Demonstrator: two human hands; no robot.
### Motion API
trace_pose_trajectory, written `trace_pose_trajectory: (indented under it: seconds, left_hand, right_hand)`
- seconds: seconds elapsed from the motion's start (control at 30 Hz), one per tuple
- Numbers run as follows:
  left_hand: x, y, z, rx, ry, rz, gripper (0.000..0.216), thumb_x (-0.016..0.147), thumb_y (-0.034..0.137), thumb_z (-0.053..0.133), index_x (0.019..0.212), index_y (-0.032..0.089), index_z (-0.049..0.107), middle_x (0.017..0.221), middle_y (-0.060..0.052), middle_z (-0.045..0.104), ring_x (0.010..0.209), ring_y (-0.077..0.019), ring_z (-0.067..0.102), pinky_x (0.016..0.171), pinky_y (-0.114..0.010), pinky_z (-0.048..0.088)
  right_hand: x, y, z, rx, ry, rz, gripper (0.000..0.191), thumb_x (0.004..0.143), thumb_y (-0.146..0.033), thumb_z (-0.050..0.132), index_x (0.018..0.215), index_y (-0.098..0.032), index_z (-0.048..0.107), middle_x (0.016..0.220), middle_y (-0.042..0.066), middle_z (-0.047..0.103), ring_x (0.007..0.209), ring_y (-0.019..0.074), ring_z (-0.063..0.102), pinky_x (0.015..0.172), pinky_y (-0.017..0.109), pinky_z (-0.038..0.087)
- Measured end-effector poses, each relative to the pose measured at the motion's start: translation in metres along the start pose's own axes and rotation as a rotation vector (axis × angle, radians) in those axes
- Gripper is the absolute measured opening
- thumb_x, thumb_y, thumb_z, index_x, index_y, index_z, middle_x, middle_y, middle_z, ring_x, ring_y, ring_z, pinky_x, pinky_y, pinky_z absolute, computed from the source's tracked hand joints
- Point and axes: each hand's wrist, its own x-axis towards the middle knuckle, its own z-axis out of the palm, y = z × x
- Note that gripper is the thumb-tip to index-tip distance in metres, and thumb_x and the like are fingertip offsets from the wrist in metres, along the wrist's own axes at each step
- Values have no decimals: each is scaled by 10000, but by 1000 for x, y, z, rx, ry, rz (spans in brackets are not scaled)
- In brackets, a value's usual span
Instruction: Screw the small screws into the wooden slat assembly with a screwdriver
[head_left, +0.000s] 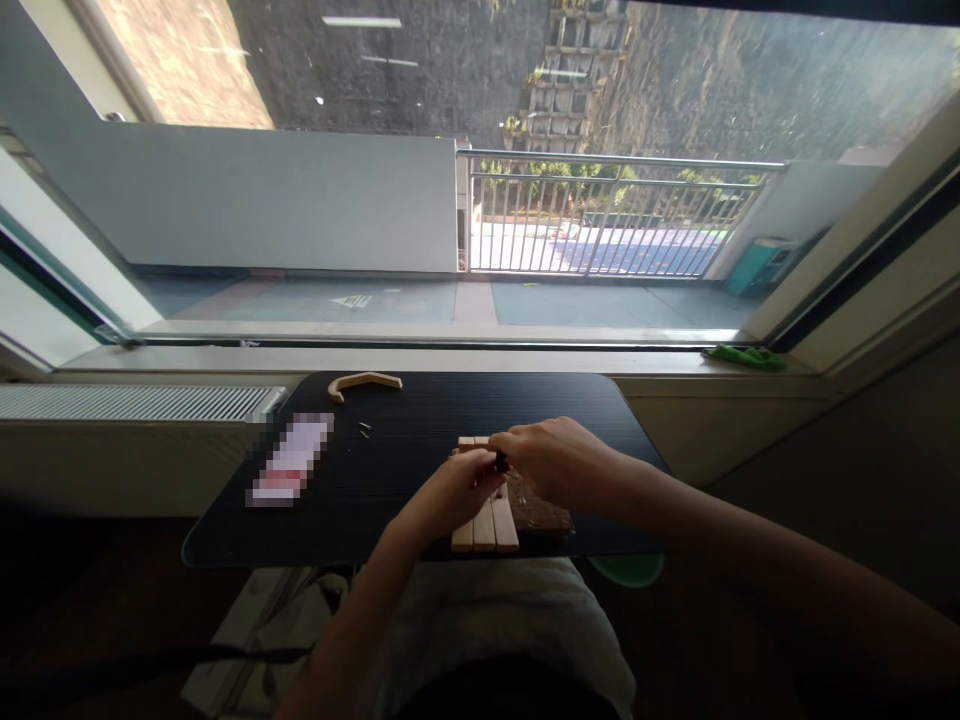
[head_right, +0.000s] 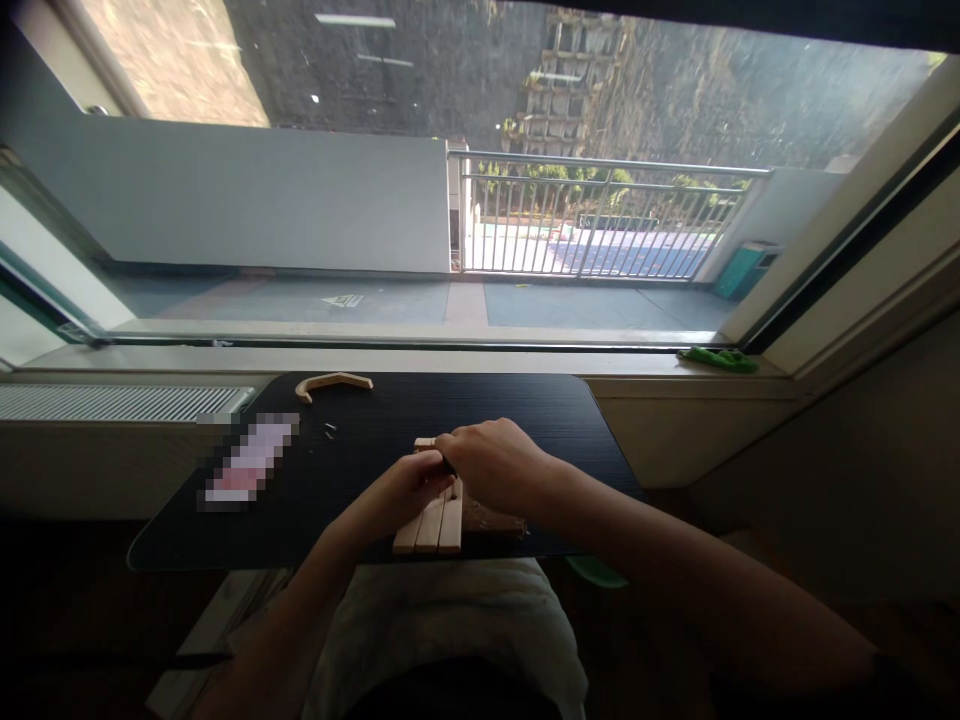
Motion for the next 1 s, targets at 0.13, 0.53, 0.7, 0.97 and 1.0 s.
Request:
trace_pose_trajectory:
  seconds: [0.13,0.53,0.7,0.97,1.0]
  left_hand:
    - [2,5,-6,18,9,0,129,889,220,562,801,165,639,773,-17,651,710,-158,563,638,-260,439]
    - [3,3,-4,37,-20,-11,143,888,223,541,775,177,615,776,-29,648,700,-167,564,614,-268,433]
    - [1,10,-10,25,5,-5,162,891,232,539,759,167,606,743,-11,624,685,-148,530,614,-256,420]
    - [-13,7,-23,-30,45,-103,220,883,319,585,727,165,597,676,28,552,604,-113,462,541,-230,347]
    - [-15,6,-23,-28,43,-108,218,888,314,581,731,165,605,680,25,564,611,-115,470,549,-230,354]
  right_hand:
    - [-1,1,-4,16,26,-18,202,930,-118,495,1052,-196,636,1014,64,750,888,206,710,594,261,357]
    - [2,7,2,32,47,-31,183,937,-148,488,1006,-199,649,974,52,756,815,195,697,552,286,277]
    - [2,6,-4,38,43,-34,167,952,-153,484,998,-197,638,979,54,746,815,182,679,567,275,281]
    - [13,2,-1,80,79,-105,211,961,-150,476,1047,-193,663,986,56,745,802,182,674,566,276,285]
    - [15,2,1,86,77,-110,227,957,-149,480,1076,-197,668,1007,58,746,827,188,681,573,273,300]
